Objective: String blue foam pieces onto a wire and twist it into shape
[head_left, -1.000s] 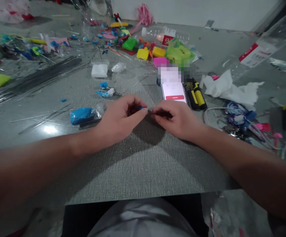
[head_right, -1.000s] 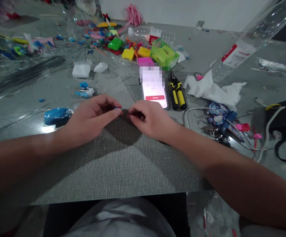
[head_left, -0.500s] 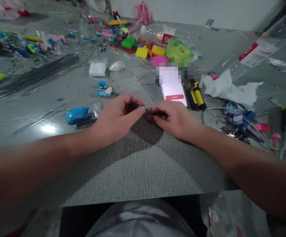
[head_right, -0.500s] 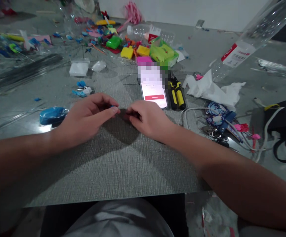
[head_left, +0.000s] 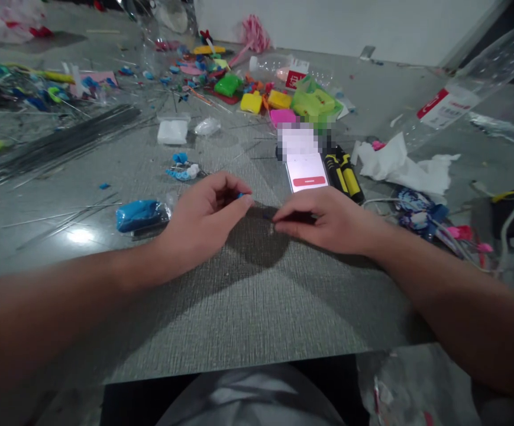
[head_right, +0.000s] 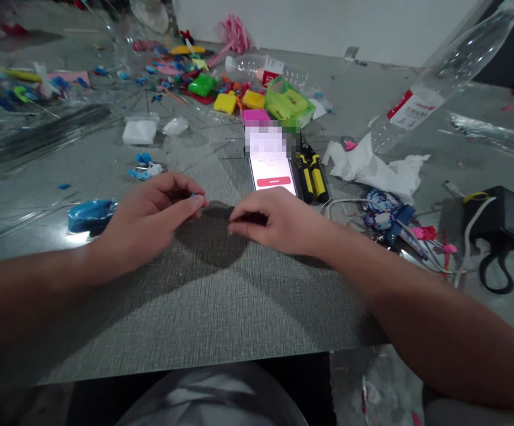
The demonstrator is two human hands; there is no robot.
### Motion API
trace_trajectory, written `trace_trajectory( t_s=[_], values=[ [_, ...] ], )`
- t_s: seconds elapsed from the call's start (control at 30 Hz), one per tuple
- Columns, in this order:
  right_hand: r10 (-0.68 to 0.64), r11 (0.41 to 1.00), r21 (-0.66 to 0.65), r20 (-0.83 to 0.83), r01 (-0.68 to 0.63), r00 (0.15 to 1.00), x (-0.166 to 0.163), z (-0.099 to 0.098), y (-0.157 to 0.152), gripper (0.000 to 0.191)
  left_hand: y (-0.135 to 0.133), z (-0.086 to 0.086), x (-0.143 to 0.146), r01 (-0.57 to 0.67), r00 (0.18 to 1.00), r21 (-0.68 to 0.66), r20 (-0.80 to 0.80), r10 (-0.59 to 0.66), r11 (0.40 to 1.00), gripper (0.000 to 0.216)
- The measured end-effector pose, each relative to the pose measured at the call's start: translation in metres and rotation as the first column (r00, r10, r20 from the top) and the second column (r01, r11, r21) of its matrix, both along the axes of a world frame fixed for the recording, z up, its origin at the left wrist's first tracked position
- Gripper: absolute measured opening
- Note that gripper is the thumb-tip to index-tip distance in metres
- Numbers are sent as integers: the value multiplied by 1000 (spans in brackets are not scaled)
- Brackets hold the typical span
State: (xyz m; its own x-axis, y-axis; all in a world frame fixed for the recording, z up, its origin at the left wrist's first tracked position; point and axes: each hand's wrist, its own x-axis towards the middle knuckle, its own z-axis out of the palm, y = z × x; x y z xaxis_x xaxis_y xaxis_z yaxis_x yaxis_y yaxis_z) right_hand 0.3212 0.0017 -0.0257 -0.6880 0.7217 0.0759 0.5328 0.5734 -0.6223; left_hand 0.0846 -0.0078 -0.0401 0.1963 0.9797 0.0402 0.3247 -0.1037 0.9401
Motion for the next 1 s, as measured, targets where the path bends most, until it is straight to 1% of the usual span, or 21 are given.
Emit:
trace_trajectory(
  t_s=[0.03,0.07,0.1,0.17,0.23,0.37,0.53,0.63,0.73,0.8,0.87,0.9,0.93,1.0],
  values=[
    [-111,993,35,-3,111,994,-3,-3,0,17,1,0,-1,-12,999,18,-36,13,1000,11],
    [-188,980,69,0,187,982,-5,-5,0,19,2,1,-2,-19,995,50,-95,24,999,12],
    [-238,967,96,12,236,971,-7,-7,0,19,2,2,-3,-20,985,94,-168,36,995,12],
    [-287,951,134,34,280,957,-8,-9,2,20,3,5,-6,-6,948,185,-313,64,983,11],
    [-311,941,158,56,299,949,-8,-8,3,21,3,6,-8,3,919,230,-385,88,973,13],
    [-384,910,214,110,356,917,-8,-5,1,23,1,3,-10,24,903,211,-425,70,977,23],
    [-466,871,236,121,430,877,-12,-13,-2,44,3,-5,-12,101,872,290,-487,56,952,36],
    [-451,881,238,158,410,878,-19,-19,-3,53,5,-7,-11,136,856,295,-516,38,946,40],
    [-456,879,241,177,411,872,-26,-21,-4,57,5,-6,-9,160,844,279,-536,15,947,41],
    [-449,884,224,154,411,880,-28,-18,-5,57,4,-5,-8,172,837,269,-547,3,948,41],
    [-459,873,235,99,427,883,-25,-12,-4,54,4,-4,-8,179,832,265,-555,-2,948,41],
    [-489,848,265,56,460,870,-22,-8,-2,52,4,-4,-9,184,830,266,-558,-5,946,40],
    [-548,796,321,21,513,836,-17,-3,1,50,4,-4,-9,190,829,266,-560,-9,945,39],
    [-688,650,423,-22,631,725,-6,5,9,45,4,-5,-9,197,829,264,-559,-17,944,39]
  ],
)
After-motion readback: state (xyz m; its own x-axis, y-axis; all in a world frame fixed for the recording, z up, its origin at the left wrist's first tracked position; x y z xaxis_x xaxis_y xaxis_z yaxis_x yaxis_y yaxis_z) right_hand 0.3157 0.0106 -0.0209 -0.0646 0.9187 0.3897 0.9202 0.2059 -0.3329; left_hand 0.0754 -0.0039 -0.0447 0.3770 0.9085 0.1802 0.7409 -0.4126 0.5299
